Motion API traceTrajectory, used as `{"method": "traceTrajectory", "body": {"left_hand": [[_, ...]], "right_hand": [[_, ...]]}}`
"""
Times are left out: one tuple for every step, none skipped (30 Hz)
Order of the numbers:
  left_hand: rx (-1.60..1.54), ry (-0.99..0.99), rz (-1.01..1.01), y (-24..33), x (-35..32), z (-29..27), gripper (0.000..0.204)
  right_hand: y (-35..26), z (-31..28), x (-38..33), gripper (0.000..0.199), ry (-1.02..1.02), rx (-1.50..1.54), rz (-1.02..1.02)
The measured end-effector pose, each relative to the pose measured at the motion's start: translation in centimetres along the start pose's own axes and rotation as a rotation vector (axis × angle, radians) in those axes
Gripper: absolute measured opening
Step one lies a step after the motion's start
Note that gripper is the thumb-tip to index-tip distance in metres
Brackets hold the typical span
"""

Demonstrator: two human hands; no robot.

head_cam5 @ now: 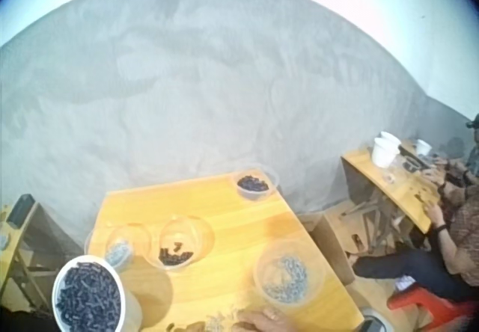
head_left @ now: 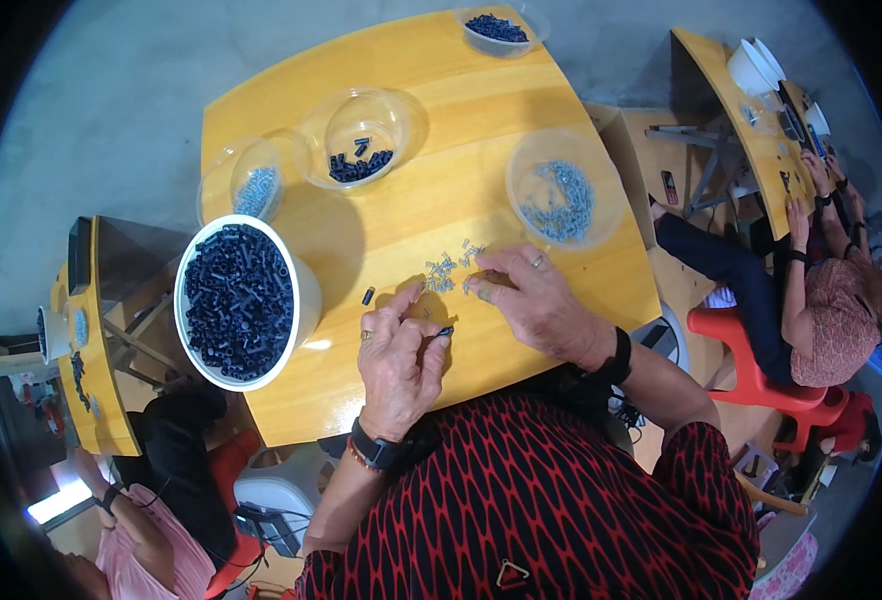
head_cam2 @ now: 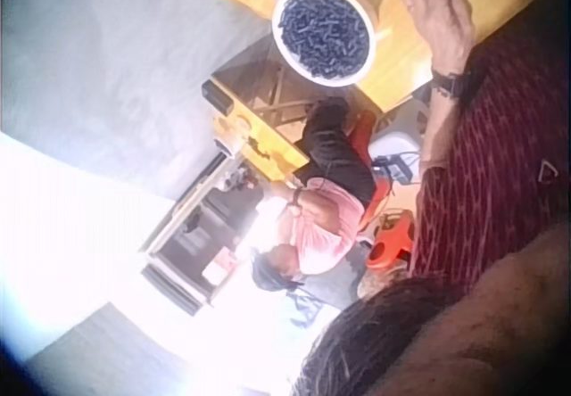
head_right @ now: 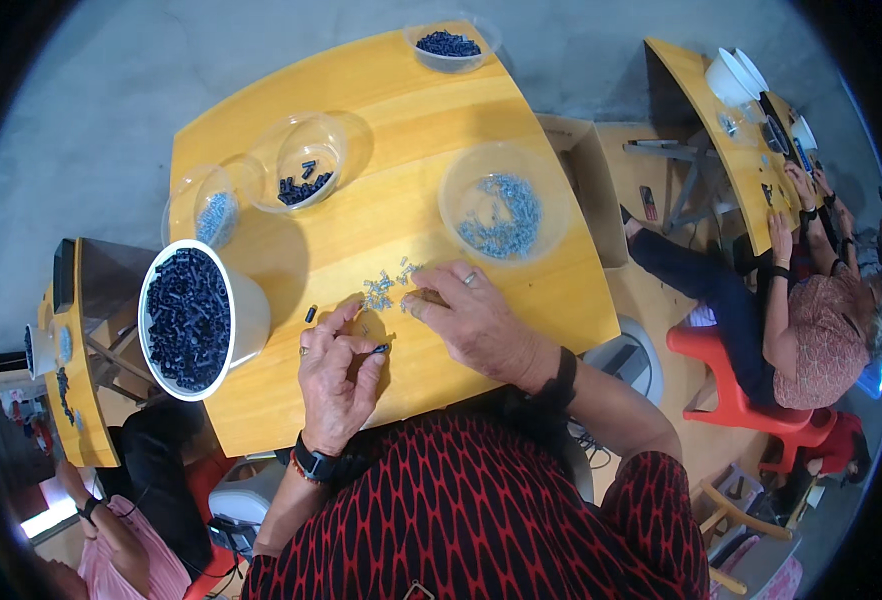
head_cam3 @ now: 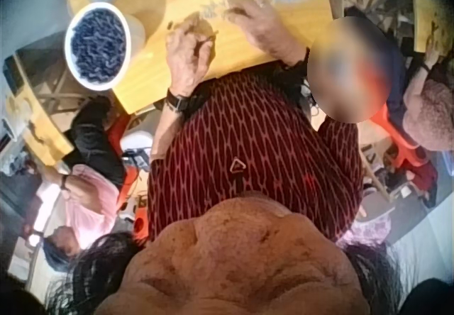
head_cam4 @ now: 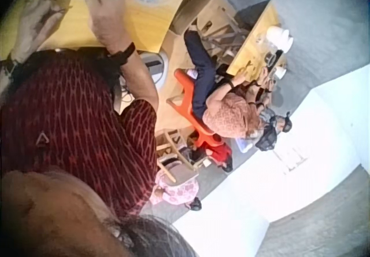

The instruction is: Assembling small metal pins into plastic components at a workshop table.

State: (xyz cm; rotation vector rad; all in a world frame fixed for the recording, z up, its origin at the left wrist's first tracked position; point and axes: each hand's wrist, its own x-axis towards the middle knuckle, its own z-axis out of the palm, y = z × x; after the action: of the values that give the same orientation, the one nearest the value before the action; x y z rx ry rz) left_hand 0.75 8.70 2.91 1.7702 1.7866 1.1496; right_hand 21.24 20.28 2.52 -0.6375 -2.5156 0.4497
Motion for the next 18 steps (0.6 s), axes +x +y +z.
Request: {"method": "traceTrajectory", "body": {"left_hand": [[-0.001, -0.002, -0.002, -0.09, -0.05, 0.06, 0.016], [-0.004, -0.005, -0.006, -0.23, -0.13, 0.14, 0.016], [-0.006, -0.008, -0.009, -0.33, -0.17, 0.21, 0.016], [-0.007, -0.009, -0.011, -0.32, -0.14, 0.17, 0.016], [-0.003, -0.008, -0.010, -0.27, -0.08, 0.07, 0.016], [0.000, -0.007, -0.008, -0.25, -0.06, 0.03, 0.016], [0.000, -0.009, -0.010, -0.30, -0.09, 0.03, 0.016], [0.004, -0.007, -0.008, -0.36, -0.12, 0.04, 0.016], [0.010, -0.004, -0.007, -0.42, -0.16, 0.04, 0.017], [0.010, -0.005, -0.008, -0.45, -0.16, 0.09, 0.017], [0.008, 0.005, -0.004, -0.50, -0.11, 0.17, 0.016], [0.006, 0.016, -0.001, -0.58, -0.10, 0.23, 0.016], [0.008, 0.016, -0.002, -0.67, -0.13, 0.27, 0.016], [0.003, 0.017, -0.001, -0.77, -0.16, 0.29, 0.017], [-0.002, 0.019, 0.001, -0.81, -0.17, 0.28, 0.017], [-0.001, 0.020, 0.000, -0.79, -0.16, 0.25, 0.017], [-0.002, 0.017, 0.001, -0.76, -0.15, 0.23, 0.017], [-0.005, 0.014, 0.003, -0.73, -0.11, 0.23, 0.016]], "right_hand": [[-0.05, -0.16, 0.05, 0.037, -0.002, 0.001, 0.002], [-0.16, -0.50, 0.14, 0.038, 0.008, 0.023, 0.010], [-0.21, -0.72, 0.17, 0.038, 0.019, 0.045, 0.019], [-0.22, -0.74, 0.13, 0.038, 0.017, 0.046, 0.020], [-0.22, -0.74, 0.08, 0.038, 0.005, 0.036, 0.025], [-0.24, -0.73, 0.00, 0.037, -0.008, 0.026, 0.030], [-0.27, -0.66, -0.05, 0.037, -0.008, 0.028, 0.032], [-0.32, -0.55, -0.07, 0.036, -0.008, 0.005, 0.010], [-0.34, -0.45, -0.07, 0.034, -0.008, -0.018, -0.014], [-0.29, -0.38, -0.10, 0.034, -0.009, -0.016, -0.013], [-0.20, -0.31, -0.13, 0.032, 0.003, 0.004, 0.011], [-0.13, -0.22, -0.12, 0.030, 0.015, 0.026, 0.034], [-0.16, -0.18, -0.04, 0.030, 0.015, 0.028, 0.034], [-0.27, -0.16, 0.13, 0.030, 0.013, 0.014, 0.025], [-0.39, -0.17, 0.31, 0.030, 0.011, -0.001, 0.017], [-0.50, -0.18, 0.46, 0.030, 0.011, 0.000, 0.016], [-0.62, -0.18, 0.60, 0.030, -0.009, -0.011, -0.009], [-0.67, -0.20, 0.67, 0.031, -0.029, -0.023, -0.033]]}}
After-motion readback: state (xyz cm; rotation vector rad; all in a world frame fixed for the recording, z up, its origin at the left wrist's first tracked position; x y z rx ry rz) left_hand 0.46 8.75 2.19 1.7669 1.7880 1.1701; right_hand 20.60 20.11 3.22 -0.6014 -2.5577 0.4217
